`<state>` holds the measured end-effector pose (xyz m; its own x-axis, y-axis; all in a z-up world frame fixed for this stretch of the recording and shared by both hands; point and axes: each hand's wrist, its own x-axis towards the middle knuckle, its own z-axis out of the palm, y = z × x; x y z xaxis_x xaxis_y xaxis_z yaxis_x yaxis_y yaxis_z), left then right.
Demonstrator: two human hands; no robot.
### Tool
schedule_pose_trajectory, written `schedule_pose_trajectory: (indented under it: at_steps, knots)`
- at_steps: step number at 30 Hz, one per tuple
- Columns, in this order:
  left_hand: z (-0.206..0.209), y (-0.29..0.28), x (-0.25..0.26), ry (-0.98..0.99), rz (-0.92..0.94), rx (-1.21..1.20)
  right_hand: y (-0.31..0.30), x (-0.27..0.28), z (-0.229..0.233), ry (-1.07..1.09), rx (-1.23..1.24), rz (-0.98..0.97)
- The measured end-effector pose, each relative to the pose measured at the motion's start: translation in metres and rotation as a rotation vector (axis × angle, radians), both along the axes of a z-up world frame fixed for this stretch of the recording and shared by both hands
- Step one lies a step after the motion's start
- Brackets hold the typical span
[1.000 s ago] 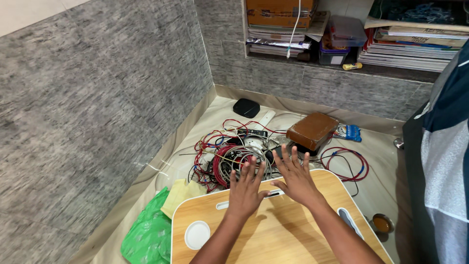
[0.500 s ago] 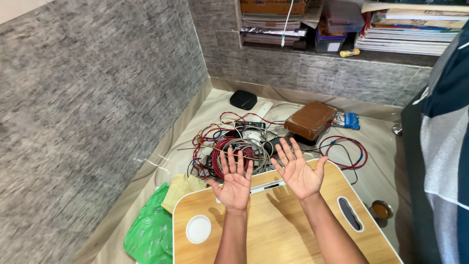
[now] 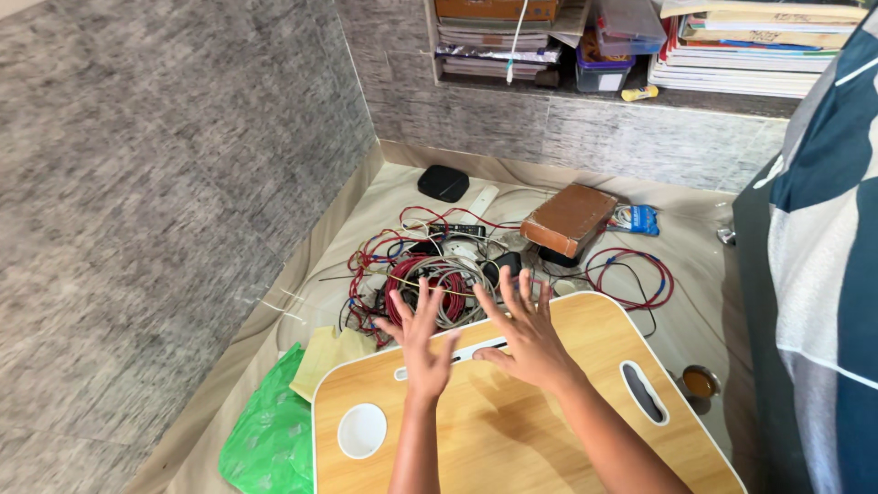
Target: The person gathers a tangled pile of cables and adapters from the floor and places them on a small wooden table. They then separate and coil individual cables, including a white power adapter with a yellow cord and a gray USB cable, arranging them on the table.
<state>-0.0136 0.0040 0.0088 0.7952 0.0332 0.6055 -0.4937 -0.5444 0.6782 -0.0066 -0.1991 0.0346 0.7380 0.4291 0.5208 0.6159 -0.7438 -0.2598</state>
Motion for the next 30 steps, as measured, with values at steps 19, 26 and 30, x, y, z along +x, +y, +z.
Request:
schedule_pose_trajectory:
  at_steps: [19,26,30]
  knots:
    - [-0.051,0.014,-0.002,0.364,0.283,0.546,-0.001,-0.006,-0.038,0.395,-0.204,-0.168]
    - [-0.023,0.049,-0.009,0.365,0.360,0.608,-0.020,0.001,-0.023,0.433,-0.403,-0.237]
    - [-0.011,0.071,-0.014,0.250,0.207,0.270,-0.031,0.003,-0.013,0.271,0.278,0.147]
